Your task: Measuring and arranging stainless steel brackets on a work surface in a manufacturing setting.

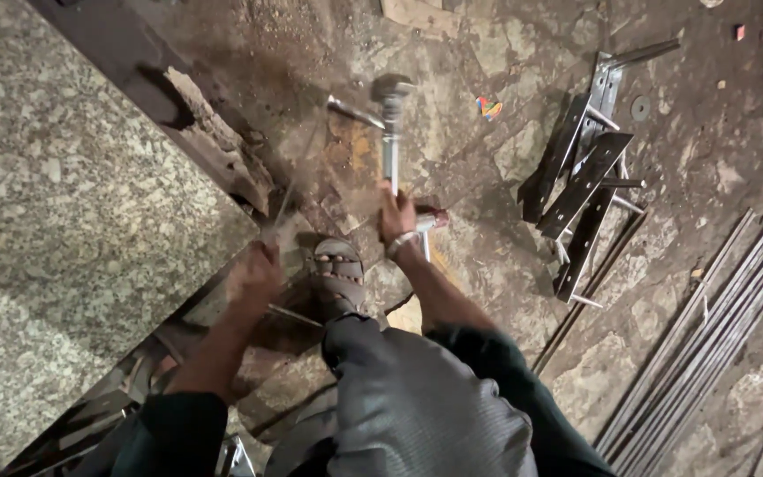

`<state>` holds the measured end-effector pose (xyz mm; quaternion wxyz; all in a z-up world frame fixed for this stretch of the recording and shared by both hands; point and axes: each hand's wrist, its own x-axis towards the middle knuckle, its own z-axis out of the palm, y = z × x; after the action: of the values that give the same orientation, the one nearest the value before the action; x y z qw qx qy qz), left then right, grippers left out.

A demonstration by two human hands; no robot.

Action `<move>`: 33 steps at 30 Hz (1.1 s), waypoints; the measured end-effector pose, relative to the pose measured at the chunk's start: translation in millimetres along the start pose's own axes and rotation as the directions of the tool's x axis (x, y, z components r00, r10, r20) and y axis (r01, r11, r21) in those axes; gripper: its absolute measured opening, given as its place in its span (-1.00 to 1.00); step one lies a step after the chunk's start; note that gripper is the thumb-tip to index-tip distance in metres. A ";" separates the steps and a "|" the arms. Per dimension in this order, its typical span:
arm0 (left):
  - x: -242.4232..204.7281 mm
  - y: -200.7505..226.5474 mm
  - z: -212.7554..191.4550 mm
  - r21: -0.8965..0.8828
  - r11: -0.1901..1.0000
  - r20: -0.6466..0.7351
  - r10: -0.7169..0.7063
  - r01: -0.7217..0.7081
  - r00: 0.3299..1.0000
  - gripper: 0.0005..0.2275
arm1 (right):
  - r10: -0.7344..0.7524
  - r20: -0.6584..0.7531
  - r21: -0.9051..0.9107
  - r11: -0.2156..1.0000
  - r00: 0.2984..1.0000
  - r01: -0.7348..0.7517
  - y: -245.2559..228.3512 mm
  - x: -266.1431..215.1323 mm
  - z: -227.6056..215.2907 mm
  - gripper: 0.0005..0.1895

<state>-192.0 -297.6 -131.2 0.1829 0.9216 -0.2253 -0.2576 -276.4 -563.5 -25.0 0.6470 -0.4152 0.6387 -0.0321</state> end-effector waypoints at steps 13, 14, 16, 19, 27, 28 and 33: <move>8.6 3.8 -17.1 -0.052 0.998 0.155 -0.028 0.036 0.988 -0.50 | -0.617 -0.058 0.154 0.771 0.785 0.617 63.7 24.9 3.4 -0.63; 8.3 5.6 -20.0 -0.057 0.997 0.144 -0.038 0.046 0.989 -0.51 | -0.602 -0.064 0.130 0.785 0.796 0.605 67.4 39.1 1.9 -0.66; 12.9 3.4 -14.5 -0.067 0.997 0.128 -0.041 0.050 0.991 -0.52 | -0.595 -0.074 0.106 0.793 0.800 0.599 55.8 46.1 1.3 -0.67; 13.8 -6.8 -1.1 -0.091 0.996 0.074 0.010 -0.003 0.997 -0.55 | -0.157 0.039 -0.158 0.974 0.987 0.162 37.6 19.6 5.5 -0.72; 83.3 -53.6 -71.6 -0.103 0.747 0.035 0.663 -0.657 0.748 -0.52 | -0.755 -0.017 -0.812 0.393 0.656 0.431 172.3 39.7 -19.1 -0.55; 101.2 -56.9 -110.9 -0.088 0.722 -0.014 0.688 -0.686 0.726 -0.52 | -0.793 -0.023 -0.809 0.373 0.609 0.455 155.2 44.8 -15.0 -0.55; 169.9 -106.8 -258.8 0.370 0.929 0.600 -0.243 0.005 0.762 -0.56 | -0.604 0.419 -0.817 0.075 0.678 0.571 152.9 25.1 -25.3 -0.52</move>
<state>116.6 -238.0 -39.1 -0.0870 0.8100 -0.2529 -0.5220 -368.2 -490.5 -129.3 0.2236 -0.9154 0.3290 0.0620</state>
